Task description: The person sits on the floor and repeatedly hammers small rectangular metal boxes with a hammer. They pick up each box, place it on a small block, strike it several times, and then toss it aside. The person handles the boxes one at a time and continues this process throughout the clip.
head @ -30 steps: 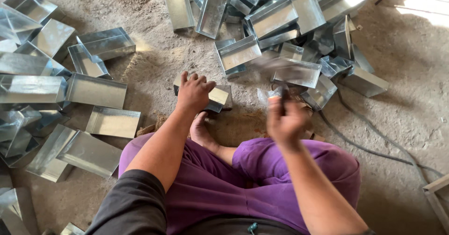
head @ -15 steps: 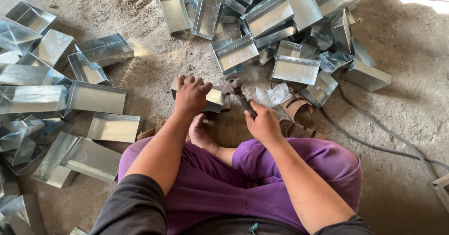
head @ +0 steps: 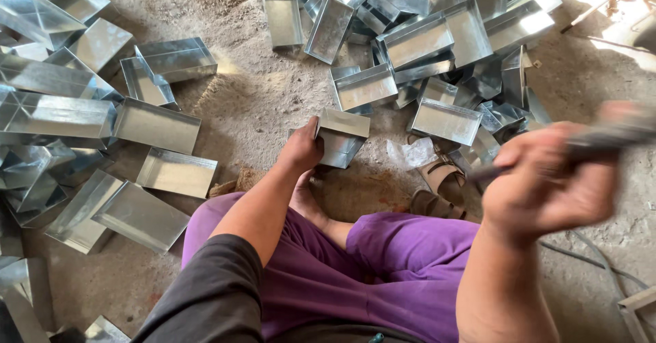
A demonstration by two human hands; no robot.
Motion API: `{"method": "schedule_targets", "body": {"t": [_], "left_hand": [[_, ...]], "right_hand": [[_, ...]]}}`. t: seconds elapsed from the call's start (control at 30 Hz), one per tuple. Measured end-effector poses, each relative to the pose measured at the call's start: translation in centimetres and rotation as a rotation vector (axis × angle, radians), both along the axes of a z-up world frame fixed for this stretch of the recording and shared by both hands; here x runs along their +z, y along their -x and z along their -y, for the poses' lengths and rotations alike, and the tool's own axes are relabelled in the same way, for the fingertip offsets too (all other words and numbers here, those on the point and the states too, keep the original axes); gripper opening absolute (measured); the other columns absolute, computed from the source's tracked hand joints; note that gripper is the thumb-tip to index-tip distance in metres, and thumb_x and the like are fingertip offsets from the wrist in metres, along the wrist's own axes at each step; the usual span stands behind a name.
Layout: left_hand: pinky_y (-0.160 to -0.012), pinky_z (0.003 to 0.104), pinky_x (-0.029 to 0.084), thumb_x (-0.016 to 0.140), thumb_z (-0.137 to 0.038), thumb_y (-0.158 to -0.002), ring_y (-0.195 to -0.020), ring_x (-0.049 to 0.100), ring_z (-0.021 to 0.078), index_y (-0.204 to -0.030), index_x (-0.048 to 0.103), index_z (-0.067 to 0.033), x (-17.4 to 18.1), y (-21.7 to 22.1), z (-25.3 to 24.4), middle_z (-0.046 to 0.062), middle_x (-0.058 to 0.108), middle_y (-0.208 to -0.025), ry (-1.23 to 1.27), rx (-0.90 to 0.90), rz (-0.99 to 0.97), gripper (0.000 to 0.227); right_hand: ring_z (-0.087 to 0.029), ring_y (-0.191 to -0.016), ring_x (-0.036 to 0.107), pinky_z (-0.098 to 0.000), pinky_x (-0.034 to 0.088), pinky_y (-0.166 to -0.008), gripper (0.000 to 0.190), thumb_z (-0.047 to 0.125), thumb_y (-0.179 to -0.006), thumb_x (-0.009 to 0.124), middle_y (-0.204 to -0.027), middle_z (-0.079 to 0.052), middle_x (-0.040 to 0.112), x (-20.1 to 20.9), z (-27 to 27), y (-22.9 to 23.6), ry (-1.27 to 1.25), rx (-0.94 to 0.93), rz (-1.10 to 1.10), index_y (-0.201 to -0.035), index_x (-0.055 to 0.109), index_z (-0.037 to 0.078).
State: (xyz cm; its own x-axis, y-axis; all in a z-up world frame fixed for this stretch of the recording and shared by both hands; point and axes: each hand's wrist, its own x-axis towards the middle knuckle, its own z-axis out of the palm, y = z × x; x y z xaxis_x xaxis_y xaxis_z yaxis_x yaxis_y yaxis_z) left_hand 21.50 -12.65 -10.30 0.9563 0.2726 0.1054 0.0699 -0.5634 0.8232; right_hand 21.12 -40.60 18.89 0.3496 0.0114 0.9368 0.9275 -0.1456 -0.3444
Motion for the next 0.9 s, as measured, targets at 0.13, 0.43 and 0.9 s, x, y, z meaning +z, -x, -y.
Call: {"method": "schedule_targets", "body": {"t": [0.13,0.43,0.9], "left_hand": [[-0.085,0.058,0.051,0.055,-0.013,-0.088,-0.099,0.064,0.0511,-0.13,0.049,-0.0027,-0.3,0.2,0.1,0.03,0.069,-0.102,-0.024,-0.011,0.062,0.043],[-0.091,0.056,0.05,0.056,-0.015,-0.089,-0.106,0.062,0.0498,-0.137,0.048,-0.0044,-1.0,-0.2,0.7,0.03,0.067,-0.116,-0.011,-0.049,0.085,0.05],[-0.094,0.055,0.049,0.053,-0.013,-0.089,-0.108,0.06,0.0496,-0.138,0.046,-0.0024,-0.1,0.5,0.8,0.032,0.065,-0.115,-0.008,-0.039,0.027,0.05]], "right_hand": [[-0.011,-0.052,0.054,-0.0253,0.044,-0.049,0.022,0.02,-0.114,0.06,-0.079,-0.005,0.06,-2.2,-3.9,-1.2,-0.121,0.125,0.015,-0.124,0.058,0.0],[-0.023,-0.069,0.071,-0.0356,0.055,-0.06,0.036,0.013,-0.095,0.072,-0.084,-0.017,0.071,-8.4,-7.8,-0.7,0.685,-0.044,-0.473,-0.128,0.068,-0.002],[-0.024,-0.072,0.073,-0.0368,0.056,-0.065,0.037,0.019,-0.091,0.072,-0.085,-0.018,0.073,-10.3,-7.1,-1.7,0.776,-0.085,-0.66,-0.125,0.071,0.005]]}}
